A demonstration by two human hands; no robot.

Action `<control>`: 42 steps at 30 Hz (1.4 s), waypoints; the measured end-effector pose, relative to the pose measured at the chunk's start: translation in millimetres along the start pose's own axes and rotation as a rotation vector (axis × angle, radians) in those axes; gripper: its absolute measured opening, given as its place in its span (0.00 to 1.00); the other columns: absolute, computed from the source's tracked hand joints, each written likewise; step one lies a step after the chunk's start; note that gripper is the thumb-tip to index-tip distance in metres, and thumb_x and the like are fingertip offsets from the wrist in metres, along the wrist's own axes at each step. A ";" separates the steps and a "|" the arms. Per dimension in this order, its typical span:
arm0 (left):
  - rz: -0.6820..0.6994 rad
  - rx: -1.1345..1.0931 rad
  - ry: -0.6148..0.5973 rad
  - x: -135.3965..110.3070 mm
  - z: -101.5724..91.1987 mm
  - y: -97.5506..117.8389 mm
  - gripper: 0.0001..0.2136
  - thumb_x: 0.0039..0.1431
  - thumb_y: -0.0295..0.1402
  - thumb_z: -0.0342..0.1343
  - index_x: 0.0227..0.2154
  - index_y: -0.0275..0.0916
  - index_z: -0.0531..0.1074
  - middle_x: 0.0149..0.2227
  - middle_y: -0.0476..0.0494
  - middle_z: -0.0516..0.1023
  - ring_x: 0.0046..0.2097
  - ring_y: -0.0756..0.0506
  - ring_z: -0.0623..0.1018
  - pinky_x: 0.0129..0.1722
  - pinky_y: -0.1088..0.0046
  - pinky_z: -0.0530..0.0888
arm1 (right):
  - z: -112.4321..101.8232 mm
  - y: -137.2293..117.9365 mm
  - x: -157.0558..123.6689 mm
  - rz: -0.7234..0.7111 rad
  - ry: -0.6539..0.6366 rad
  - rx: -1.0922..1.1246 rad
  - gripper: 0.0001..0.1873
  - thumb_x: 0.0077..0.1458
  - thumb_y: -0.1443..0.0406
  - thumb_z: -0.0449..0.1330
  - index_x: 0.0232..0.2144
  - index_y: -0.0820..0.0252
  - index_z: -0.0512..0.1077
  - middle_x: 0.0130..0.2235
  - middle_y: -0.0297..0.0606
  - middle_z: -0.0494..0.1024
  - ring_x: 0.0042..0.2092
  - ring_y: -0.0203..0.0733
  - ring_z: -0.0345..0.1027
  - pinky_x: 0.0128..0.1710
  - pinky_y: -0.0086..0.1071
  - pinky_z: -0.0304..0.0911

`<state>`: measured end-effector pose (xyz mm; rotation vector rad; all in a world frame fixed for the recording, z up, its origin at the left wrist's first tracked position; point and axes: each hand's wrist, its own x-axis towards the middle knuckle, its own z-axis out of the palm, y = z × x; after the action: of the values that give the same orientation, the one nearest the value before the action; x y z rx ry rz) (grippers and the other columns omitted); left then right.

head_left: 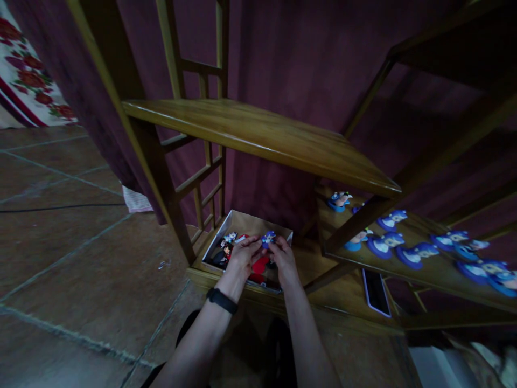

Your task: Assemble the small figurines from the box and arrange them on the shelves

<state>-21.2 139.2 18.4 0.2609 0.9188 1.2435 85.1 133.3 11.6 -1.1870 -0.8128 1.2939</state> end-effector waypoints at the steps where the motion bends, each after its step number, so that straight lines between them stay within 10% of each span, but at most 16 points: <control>1: -0.007 0.000 -0.009 0.5 -0.7 0.0 0.06 0.45 0.18 0.59 0.28 0.32 0.72 0.25 0.44 0.77 0.27 0.48 0.77 0.29 0.73 0.77 | 0.7 -1.2 -1.0 -0.005 0.002 -0.002 0.15 0.39 0.59 0.62 0.33 0.56 0.71 0.36 0.34 0.75 0.36 0.38 0.69 0.34 0.30 0.65; 19: 0.034 -0.048 -0.256 -3.6 -1.2 19.4 0.14 0.41 0.16 0.61 0.33 0.33 0.75 0.33 0.42 0.79 0.34 0.50 0.78 0.38 0.77 0.74 | -2.2 -8.2 -1.0 -0.225 -0.094 0.060 0.13 0.44 0.63 0.59 0.35 0.53 0.75 0.42 0.35 0.77 0.45 0.42 0.68 0.46 0.37 0.63; 42: 0.060 -0.034 -0.197 0.1 -4.0 17.6 0.16 0.43 0.15 0.56 0.36 0.34 0.73 0.35 0.40 0.79 0.33 0.50 0.77 0.33 0.78 0.73 | 0.5 -7.6 -1.4 -0.255 -0.070 -0.061 0.09 0.49 0.59 0.57 0.33 0.54 0.72 0.39 0.33 0.74 0.41 0.39 0.67 0.43 0.34 0.66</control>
<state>-36.4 144.1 26.9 0.3798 0.7241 1.2630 86.4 132.9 19.2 -1.0523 -1.0261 1.1117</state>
